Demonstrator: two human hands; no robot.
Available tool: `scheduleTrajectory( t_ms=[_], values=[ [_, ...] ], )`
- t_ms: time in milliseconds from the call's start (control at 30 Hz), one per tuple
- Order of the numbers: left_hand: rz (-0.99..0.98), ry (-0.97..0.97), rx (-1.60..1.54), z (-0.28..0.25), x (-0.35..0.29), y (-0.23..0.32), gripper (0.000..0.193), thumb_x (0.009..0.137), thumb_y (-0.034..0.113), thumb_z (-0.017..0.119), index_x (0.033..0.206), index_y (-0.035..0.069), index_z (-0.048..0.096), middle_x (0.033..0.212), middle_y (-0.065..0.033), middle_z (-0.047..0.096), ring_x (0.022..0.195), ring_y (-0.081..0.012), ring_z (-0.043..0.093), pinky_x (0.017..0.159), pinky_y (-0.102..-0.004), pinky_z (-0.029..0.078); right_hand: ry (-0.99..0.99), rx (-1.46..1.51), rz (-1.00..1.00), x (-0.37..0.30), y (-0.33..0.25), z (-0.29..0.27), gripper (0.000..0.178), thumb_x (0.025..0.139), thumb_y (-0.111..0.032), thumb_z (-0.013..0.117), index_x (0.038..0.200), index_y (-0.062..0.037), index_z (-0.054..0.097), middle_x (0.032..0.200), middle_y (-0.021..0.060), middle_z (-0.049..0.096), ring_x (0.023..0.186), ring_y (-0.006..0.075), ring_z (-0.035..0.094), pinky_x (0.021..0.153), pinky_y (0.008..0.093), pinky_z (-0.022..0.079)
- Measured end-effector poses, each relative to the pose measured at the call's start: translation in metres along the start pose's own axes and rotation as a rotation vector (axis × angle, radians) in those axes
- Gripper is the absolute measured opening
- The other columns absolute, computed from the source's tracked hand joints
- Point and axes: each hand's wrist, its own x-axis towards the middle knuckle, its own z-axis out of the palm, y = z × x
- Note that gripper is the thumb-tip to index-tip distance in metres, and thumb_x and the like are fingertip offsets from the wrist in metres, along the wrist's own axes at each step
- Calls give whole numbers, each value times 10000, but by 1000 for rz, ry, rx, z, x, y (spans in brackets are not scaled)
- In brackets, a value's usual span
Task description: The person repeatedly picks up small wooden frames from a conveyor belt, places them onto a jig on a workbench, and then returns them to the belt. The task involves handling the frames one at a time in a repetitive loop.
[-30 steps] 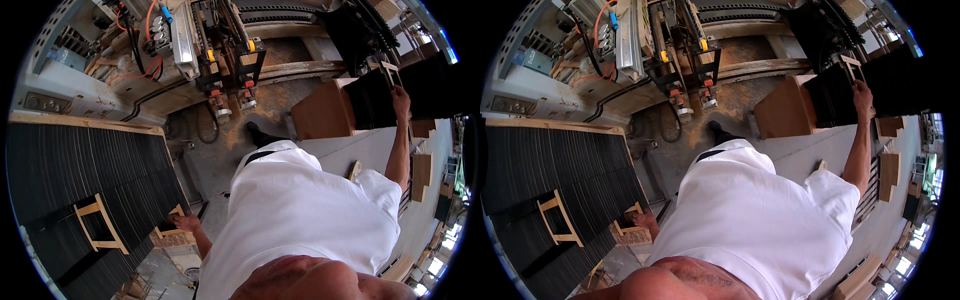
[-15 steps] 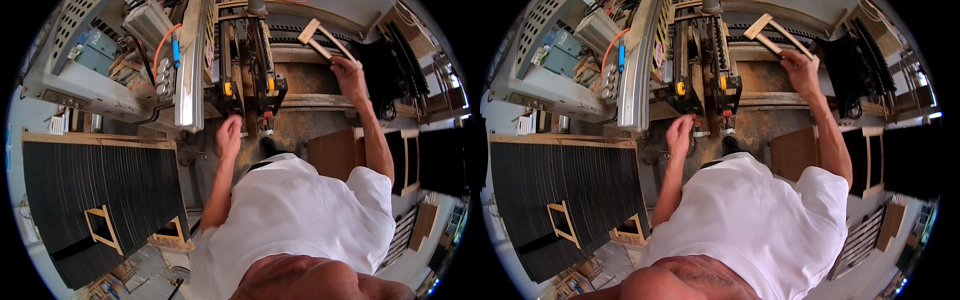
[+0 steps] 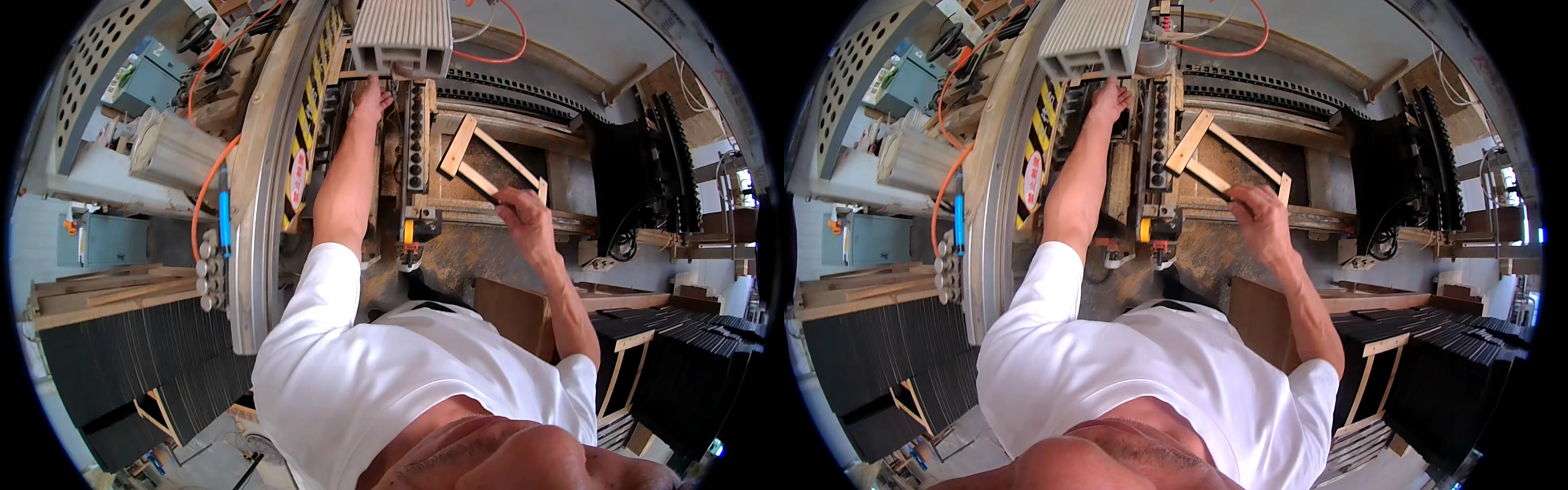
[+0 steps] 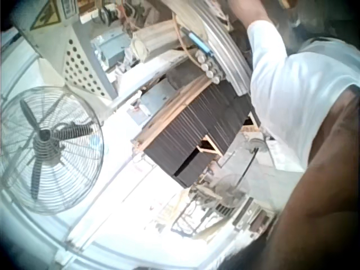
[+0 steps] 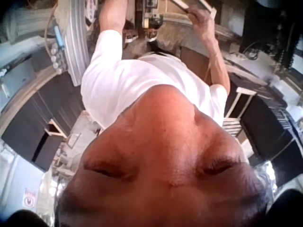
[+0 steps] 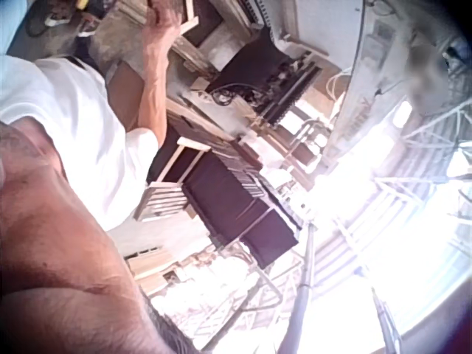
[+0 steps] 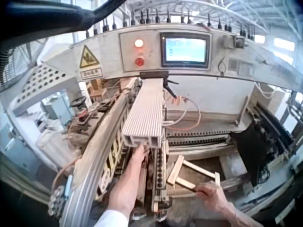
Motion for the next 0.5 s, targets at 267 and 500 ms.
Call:
scheduleTrajectory(
  t_ms=[267, 500],
  values=[
    [26, 4, -186, -7, -28, -17, 127, 874, 187, 608, 824, 71, 599, 679, -58, 626, 534, -153, 576, 439, -256, 443, -53, -81, -210, 57, -7, 26, 171, 745, -20, 667, 915, -27, 670, 946, 98, 671, 863, 296, 600, 772, 371, 492],
    [-37, -39, 37, -126, -271, -75, 190, 914, 263, 598, 893, 74, 606, 725, 3, 577, 586, -74, 536, 480, -212, 413, -105, -127, -538, 141, -6, 147, 181, 761, -93, 651, 941, -74, 668, 909, 98, 664, 848, 296, 588, 752, 397, 484]
  ],
)
